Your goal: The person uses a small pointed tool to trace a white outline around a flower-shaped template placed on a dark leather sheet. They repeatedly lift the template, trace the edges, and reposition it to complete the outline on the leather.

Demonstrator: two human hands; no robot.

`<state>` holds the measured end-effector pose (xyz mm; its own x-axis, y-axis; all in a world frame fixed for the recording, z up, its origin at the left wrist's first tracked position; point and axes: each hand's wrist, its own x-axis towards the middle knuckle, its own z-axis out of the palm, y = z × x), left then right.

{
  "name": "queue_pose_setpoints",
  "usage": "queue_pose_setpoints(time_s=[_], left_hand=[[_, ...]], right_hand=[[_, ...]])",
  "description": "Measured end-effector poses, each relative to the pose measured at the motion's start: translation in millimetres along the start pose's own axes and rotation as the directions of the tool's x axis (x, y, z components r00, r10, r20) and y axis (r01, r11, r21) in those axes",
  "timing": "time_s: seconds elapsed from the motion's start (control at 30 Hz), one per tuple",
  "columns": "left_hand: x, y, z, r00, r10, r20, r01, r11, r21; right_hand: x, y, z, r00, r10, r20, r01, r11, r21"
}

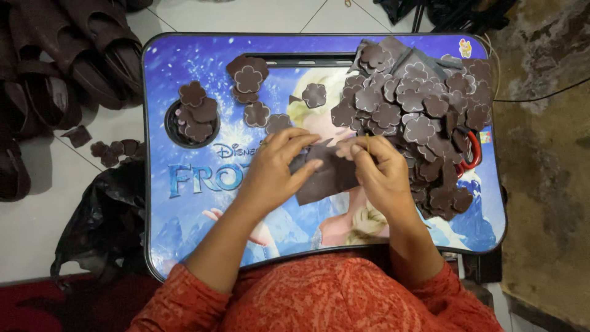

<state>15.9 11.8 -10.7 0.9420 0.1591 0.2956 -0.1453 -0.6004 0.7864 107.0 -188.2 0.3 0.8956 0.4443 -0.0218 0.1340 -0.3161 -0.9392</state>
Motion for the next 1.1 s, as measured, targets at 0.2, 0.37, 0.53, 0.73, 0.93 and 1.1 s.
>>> queue_pose_setpoints(time_s=[0.2,0.37,0.53,0.73,0.93,1.1], left_hand=[[0,-5,-4,0.993,0.065,0.102,-0.071,0.996,0.054],[-1,-7,-2,0.994,0.075,0.077,-0.08,0.995,0.062],[2,-4,-2,0.988,0.14,0.067,-0.143,0.989,0.032],[0,6,-2,0.983,0.175,0.063,-0.18,0.979,0.098],[2,9,3,0.992,0.094,0.079,-0.107,0.976,0.192],[2,2,-3,0.996,0.087,0.013,-0.088,0.992,0.089]], right_hand=[[6,14,8,0.989,-0.01,0.146,0.001,0.998,0.064],[6,20,7,0.987,-0.021,0.16,0.002,0.993,0.118],[9,21,-2,1.0,0.009,-0.028,-0.004,0.985,0.175],[12,18,-6,0.986,-0.001,-0.167,0.04,0.971,0.235],[6,9,4,0.99,-0.082,-0.112,0.091,0.993,0.077],[4,-5,10,0.993,-0.12,-0.011,0.117,0.984,-0.134]])
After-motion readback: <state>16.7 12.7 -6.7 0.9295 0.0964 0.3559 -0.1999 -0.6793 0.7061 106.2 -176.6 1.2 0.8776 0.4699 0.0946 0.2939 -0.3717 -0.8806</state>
